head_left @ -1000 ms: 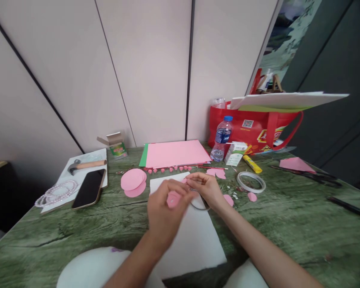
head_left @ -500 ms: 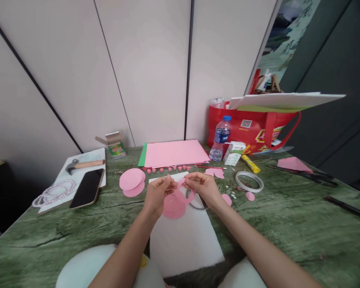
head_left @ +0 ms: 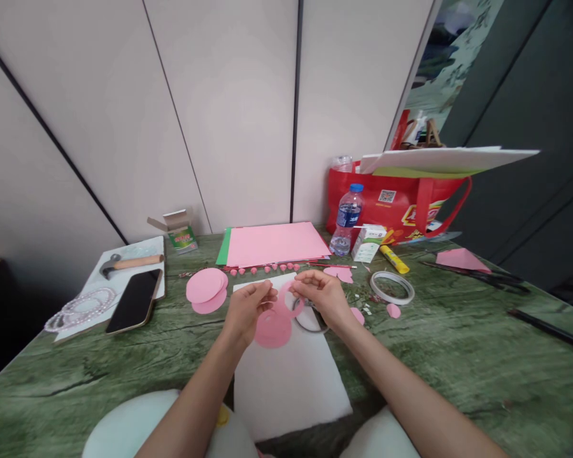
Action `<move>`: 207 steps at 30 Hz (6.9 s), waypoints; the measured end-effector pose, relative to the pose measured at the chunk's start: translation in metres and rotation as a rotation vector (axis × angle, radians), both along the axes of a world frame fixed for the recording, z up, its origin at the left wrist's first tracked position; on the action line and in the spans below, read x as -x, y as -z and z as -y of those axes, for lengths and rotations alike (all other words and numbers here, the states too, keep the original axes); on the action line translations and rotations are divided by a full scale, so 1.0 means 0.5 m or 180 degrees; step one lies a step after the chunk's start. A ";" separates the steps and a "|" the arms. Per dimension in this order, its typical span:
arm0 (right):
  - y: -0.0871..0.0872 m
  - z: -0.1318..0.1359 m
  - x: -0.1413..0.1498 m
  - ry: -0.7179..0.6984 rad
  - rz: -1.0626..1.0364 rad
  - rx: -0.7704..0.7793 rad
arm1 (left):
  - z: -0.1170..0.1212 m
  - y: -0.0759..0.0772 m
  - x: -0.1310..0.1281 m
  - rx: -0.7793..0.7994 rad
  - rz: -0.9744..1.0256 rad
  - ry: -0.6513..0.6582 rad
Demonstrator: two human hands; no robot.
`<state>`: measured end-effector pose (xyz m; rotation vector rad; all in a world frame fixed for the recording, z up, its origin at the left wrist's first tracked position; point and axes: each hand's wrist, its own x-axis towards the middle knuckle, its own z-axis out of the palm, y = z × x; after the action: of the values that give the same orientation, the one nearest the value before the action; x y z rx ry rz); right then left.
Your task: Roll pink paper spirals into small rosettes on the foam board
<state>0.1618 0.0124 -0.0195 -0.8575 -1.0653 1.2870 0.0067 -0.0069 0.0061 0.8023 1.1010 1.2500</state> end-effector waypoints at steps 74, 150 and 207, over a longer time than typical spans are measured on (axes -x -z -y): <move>0.003 0.003 0.008 -0.0288 -0.0128 0.0031 | 0.010 0.002 -0.016 -0.0450 -0.0511 0.0530; 0.010 -0.007 -0.005 -0.0332 0.0263 -0.0083 | 0.010 0.010 -0.020 -0.0528 -0.1051 0.0276; -0.011 0.004 -0.009 -0.0626 0.0307 -0.0044 | 0.015 0.005 -0.025 -0.0565 -0.1094 0.0363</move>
<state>0.1662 0.0103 -0.0139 -0.8269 -1.2583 1.4110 0.0194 -0.0145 0.0036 1.2324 1.2076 1.1503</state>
